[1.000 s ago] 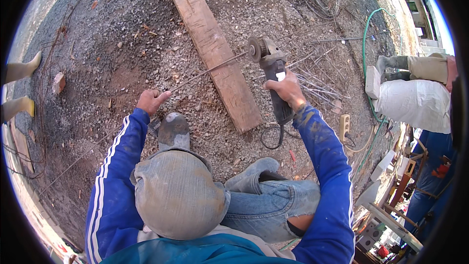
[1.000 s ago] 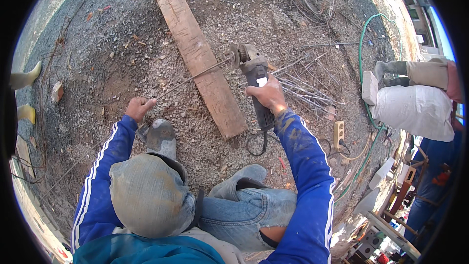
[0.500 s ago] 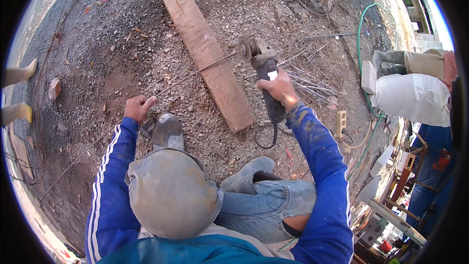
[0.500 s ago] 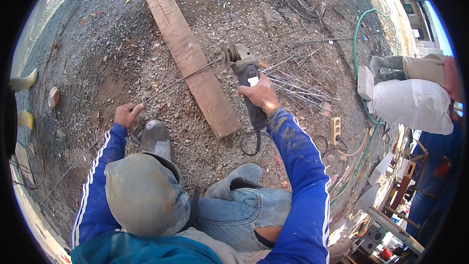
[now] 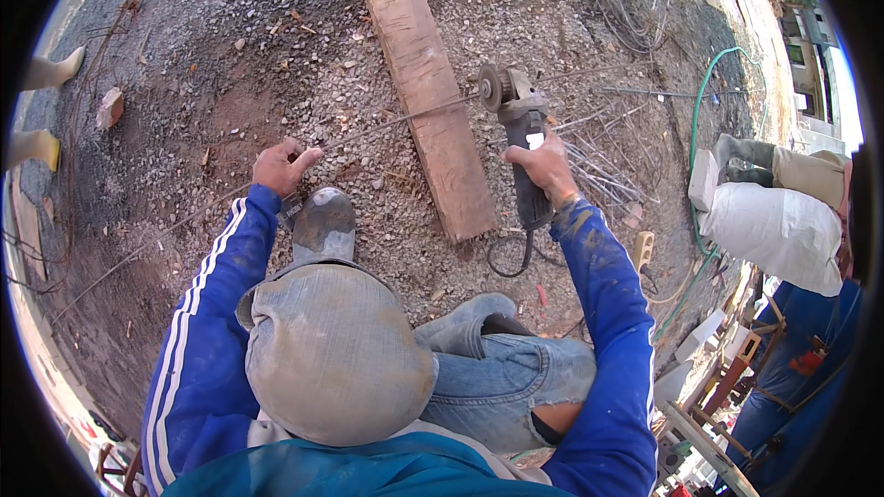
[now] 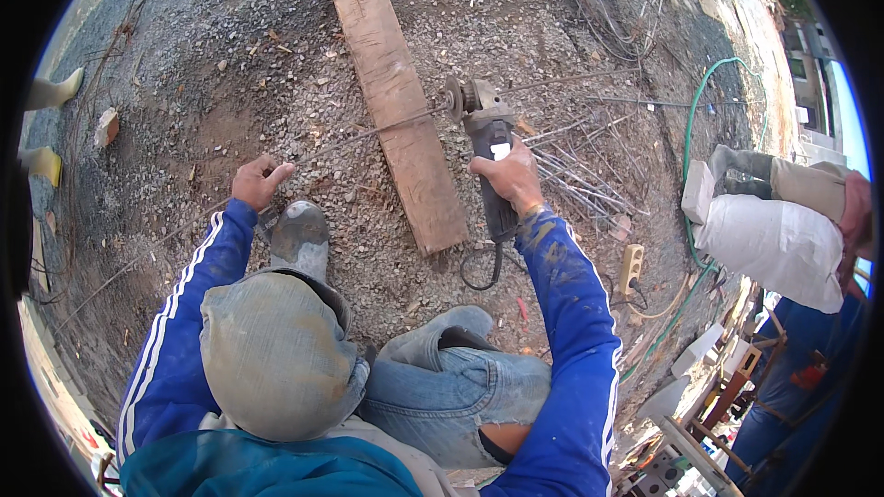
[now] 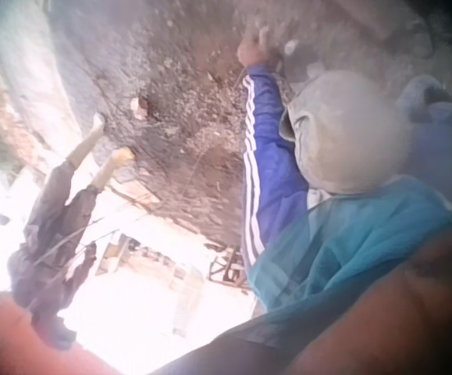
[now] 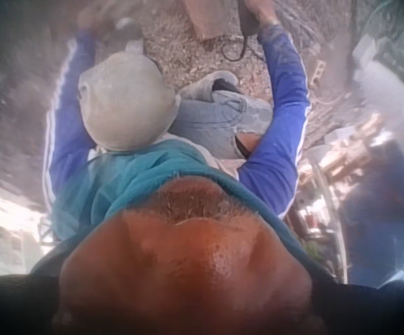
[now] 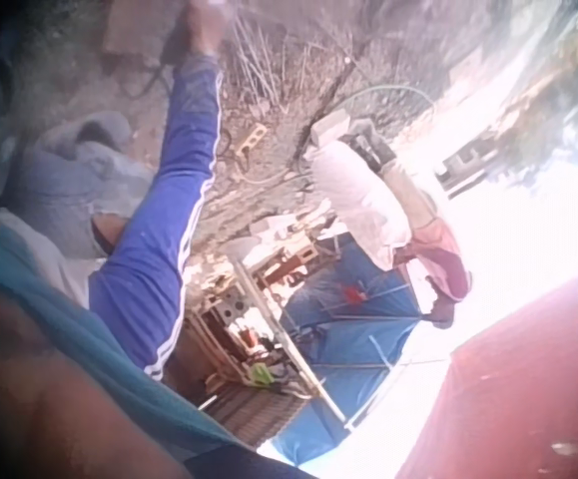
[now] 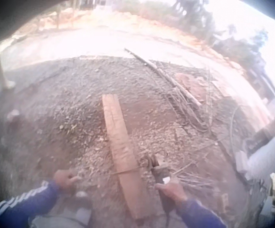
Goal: The person cuts metal rebar wires using a handheld power grinder while another person holds them steady.
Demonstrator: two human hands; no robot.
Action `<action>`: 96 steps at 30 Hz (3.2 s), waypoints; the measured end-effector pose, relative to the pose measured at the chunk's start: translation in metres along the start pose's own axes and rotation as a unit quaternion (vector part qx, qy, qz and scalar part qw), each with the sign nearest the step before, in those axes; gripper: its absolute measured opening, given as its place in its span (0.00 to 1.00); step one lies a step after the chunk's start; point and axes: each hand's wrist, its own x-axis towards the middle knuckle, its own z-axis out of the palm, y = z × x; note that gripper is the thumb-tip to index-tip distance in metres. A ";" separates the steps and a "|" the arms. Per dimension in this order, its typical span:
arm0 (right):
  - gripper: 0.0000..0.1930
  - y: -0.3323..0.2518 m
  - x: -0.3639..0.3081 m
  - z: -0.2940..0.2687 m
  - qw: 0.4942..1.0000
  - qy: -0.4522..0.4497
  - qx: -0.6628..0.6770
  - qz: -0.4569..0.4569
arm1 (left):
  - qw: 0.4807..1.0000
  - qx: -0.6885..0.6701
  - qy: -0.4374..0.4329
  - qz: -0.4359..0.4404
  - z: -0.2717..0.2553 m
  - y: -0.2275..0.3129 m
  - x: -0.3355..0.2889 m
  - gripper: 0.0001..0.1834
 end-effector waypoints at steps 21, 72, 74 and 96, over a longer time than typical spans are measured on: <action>0.30 0.027 0.014 -0.001 0.997 0.023 -0.060 -0.036 | 0.997 0.061 -0.041 0.010 -0.001 0.003 0.009 0.32; 0.33 0.013 0.004 0.004 0.998 0.003 -0.064 -0.023 | 0.991 0.052 -0.115 -0.040 -0.009 0.004 0.013 0.36; 0.33 0.012 0.004 0.005 0.997 0.004 -0.068 -0.020 | 0.991 0.049 -0.119 -0.043 -0.010 0.005 0.012 0.36; 0.32 0.019 0.001 0.004 0.995 0.020 -0.092 -0.029 | 0.991 0.081 -0.103 -0.026 -0.007 0.003 0.012 0.36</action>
